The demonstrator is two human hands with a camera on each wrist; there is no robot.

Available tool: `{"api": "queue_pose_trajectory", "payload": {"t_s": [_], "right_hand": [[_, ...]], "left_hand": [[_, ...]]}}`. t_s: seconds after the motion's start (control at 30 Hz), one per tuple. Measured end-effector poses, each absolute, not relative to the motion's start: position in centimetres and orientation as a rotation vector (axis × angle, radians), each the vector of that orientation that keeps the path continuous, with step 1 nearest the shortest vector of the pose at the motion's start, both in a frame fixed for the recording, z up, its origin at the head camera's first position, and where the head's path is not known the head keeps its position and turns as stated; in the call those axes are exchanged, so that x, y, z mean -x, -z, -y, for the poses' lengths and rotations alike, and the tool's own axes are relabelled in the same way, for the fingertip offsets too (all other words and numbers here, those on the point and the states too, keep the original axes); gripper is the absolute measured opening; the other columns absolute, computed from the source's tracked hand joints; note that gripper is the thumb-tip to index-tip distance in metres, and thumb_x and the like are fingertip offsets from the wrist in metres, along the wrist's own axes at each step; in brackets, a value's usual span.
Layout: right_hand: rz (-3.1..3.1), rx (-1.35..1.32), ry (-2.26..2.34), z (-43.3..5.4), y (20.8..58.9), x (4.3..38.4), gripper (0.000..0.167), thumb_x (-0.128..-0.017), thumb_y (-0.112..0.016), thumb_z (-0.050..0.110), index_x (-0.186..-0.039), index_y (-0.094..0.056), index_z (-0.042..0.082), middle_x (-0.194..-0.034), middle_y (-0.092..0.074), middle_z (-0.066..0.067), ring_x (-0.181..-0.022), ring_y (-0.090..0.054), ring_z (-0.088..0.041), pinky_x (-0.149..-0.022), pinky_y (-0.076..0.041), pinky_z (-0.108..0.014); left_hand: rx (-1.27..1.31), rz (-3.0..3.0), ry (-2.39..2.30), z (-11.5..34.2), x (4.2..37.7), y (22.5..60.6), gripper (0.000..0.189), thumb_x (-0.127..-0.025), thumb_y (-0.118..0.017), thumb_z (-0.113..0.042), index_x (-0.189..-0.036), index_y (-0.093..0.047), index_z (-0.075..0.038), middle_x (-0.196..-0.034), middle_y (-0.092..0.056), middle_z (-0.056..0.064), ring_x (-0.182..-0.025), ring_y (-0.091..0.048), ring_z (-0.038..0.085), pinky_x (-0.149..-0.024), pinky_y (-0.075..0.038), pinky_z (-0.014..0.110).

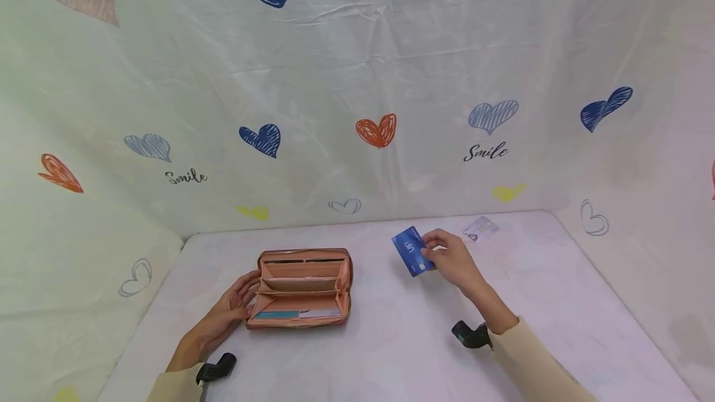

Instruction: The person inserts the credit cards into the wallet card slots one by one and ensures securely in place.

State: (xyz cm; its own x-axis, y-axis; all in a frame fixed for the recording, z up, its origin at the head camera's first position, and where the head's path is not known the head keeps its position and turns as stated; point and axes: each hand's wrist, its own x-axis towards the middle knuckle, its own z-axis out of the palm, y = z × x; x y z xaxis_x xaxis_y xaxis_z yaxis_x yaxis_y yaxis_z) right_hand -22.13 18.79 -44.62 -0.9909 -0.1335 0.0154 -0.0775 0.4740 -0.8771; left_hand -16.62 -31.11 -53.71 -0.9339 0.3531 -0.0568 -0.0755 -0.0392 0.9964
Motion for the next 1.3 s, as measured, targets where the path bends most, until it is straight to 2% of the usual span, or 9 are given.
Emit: {"api": "queue_pose_trajectory", "payload": {"t_s": [0.33, 0.53, 0.77, 1.0, 1.3], "right_hand": [[-2.641, 0.335, 1.597, -14.3, 43.6, 23.3, 0.016, -0.102, -0.065, 0.002, -0.116, -0.067, -0.005, -0.099, -0.071, -0.014, -0.09, -0.066, -0.024, -0.08, -0.057, -0.032], [-2.637, 0.492, 1.597, -11.5, 43.2, 23.7, 0.013, -0.099, -0.066, 0.0, -0.112, -0.068, -0.004, -0.103, -0.072, -0.016, -0.089, -0.07, -0.024, -0.078, -0.061, -0.036], [-2.595, 0.703, 1.674, -8.7, 42.8, 24.2, 0.019, -0.096, -0.068, -0.006, -0.115, -0.067, -0.006, -0.101, -0.07, -0.017, -0.086, -0.069, -0.025, -0.071, -0.06, -0.031], [-2.582, 0.836, 1.661, -5.7, 41.9, 24.1, 0.019, -0.095, -0.07, -0.007, -0.114, -0.069, -0.004, -0.1, -0.069, -0.015, -0.087, -0.07, -0.024, -0.075, -0.061, -0.034], [-2.654, 0.964, 1.507, -1.6, 41.6, 24.3, 0.02, -0.095, -0.073, -0.004, -0.114, -0.071, 0.002, -0.099, -0.07, -0.008, -0.087, -0.069, -0.019, -0.081, -0.061, -0.035]], "left_hand": [[-0.276, -1.951, -2.052, 30.9, 16.4, 53.3, 0.09, -0.094, -0.064, 0.007, -0.165, -0.01, 0.004, -0.157, -0.037, -0.01, -0.136, -0.047, -0.008, -0.108, -0.043, 0.017], [-0.319, -1.947, -2.059, 31.0, 16.4, 53.5, 0.09, -0.094, -0.063, 0.009, -0.165, -0.008, 0.005, -0.156, -0.038, -0.01, -0.136, -0.047, -0.008, -0.109, -0.042, 0.017], [-0.301, -1.954, -2.06, 31.1, 16.5, 53.7, 0.089, -0.094, -0.064, 0.008, -0.165, -0.01, 0.005, -0.157, -0.038, -0.01, -0.136, -0.047, -0.007, -0.108, -0.043, 0.017], [-0.283, -1.952, -2.047, 31.1, 16.7, 53.7, 0.091, -0.094, -0.065, 0.009, -0.165, -0.009, 0.004, -0.158, -0.036, -0.01, -0.136, -0.047, -0.008, -0.109, -0.043, 0.018], [-0.278, -1.943, -2.043, 31.0, 16.5, 53.5, 0.09, -0.094, -0.064, 0.008, -0.165, -0.008, 0.005, -0.167, -0.028, 0.009, -0.135, -0.047, -0.007, -0.108, -0.043, 0.018]]}}
